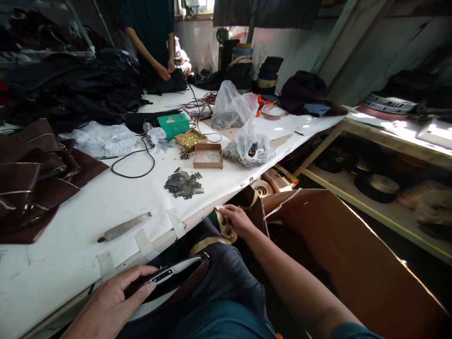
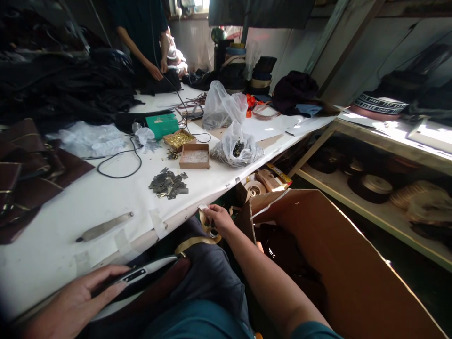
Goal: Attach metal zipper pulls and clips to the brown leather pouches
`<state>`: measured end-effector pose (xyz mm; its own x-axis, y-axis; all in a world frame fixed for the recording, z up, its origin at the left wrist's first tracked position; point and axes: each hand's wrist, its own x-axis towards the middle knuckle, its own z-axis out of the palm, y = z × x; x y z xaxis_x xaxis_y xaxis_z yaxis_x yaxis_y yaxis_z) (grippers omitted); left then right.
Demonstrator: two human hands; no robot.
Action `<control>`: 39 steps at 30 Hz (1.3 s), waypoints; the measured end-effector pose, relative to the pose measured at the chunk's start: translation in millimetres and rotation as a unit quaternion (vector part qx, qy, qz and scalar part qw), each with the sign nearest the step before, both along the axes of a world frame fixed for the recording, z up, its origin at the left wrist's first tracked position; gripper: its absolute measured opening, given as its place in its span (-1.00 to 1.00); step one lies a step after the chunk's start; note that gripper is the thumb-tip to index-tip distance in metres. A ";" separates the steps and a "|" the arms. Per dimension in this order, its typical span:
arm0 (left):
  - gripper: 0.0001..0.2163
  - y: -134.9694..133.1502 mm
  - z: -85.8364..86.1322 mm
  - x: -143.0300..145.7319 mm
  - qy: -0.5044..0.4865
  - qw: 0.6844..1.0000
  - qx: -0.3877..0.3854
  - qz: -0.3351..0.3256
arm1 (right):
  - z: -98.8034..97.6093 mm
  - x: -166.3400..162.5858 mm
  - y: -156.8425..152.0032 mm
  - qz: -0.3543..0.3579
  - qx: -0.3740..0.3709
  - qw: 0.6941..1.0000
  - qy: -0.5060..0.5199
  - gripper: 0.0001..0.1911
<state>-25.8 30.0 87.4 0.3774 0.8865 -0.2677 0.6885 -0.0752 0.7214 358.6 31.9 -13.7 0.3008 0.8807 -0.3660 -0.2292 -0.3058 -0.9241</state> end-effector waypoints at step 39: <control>-0.57 23.1 -3.9 -18.6 -0.101 0.983 -0.142 -0.064 | 124.7 -156.8 -1.9 0.428 0.152 0.749 -0.482 -0.82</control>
